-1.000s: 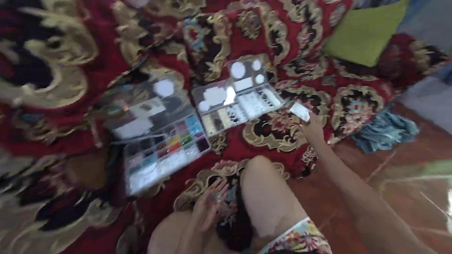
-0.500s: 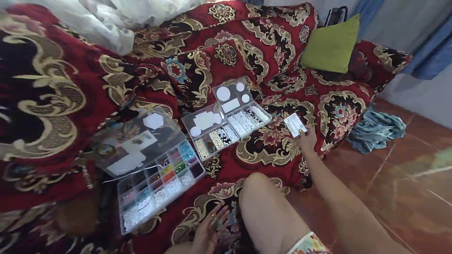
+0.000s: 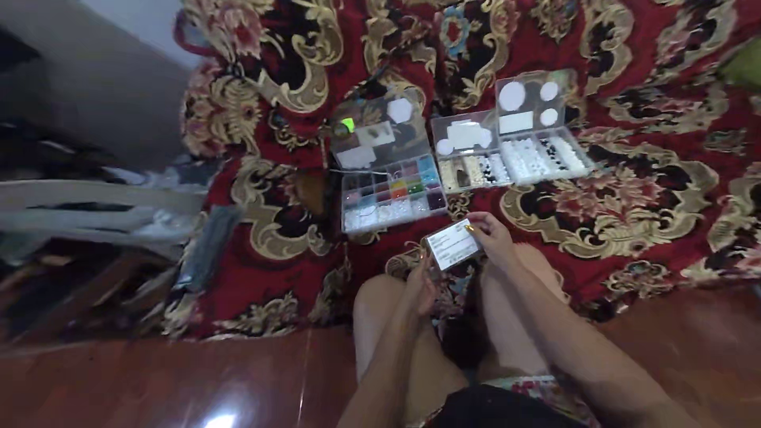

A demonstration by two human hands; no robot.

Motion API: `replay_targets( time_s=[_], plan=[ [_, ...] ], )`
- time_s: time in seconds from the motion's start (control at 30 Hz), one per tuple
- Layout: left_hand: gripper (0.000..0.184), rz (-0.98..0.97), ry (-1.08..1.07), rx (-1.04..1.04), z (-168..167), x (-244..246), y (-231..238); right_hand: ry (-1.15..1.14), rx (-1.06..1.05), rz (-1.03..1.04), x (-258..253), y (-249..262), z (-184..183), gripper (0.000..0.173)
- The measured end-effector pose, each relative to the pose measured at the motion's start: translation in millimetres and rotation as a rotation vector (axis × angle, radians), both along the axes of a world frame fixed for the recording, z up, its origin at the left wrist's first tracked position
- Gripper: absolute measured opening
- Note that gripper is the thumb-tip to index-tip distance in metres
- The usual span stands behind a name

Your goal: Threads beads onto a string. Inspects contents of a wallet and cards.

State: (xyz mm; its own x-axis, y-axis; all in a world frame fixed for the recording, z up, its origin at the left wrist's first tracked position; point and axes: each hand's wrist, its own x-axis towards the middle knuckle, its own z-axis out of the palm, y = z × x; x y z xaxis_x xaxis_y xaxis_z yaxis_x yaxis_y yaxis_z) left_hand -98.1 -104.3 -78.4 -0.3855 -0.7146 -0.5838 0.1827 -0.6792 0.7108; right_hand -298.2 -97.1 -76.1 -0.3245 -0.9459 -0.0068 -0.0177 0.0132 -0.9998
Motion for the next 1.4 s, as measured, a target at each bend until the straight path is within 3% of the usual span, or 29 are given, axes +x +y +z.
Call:
replay_targets(
  time_s=[0.2, 0.43, 0.7, 1.27, 1.4],
  plan=[
    [0.059, -0.013, 0.006, 0.023, 0, -5, -5, -0.063, 0.013, -0.033, 5, 1, -6, 0.029],
    [0.039, 0.047, 0.03, 0.008, -3, -3, -6, -0.097, -0.005, -0.051, 4, -3, -9, 0.027],
    [0.037, 0.065, 0.121, 0.001, -7, -3, -7, -0.2, -0.064, -0.052, 6, -2, -10, 0.025],
    [0.039, 0.061, 0.153, -0.031, -10, -2, -5, -0.238, -0.084, -0.045, 7, -1, -9, 0.024],
    [0.052, 0.051, 0.109, 0.0, -3, -5, -6, -0.255, -0.084, -0.053, 7, -1, -8, 0.024]
  ],
)
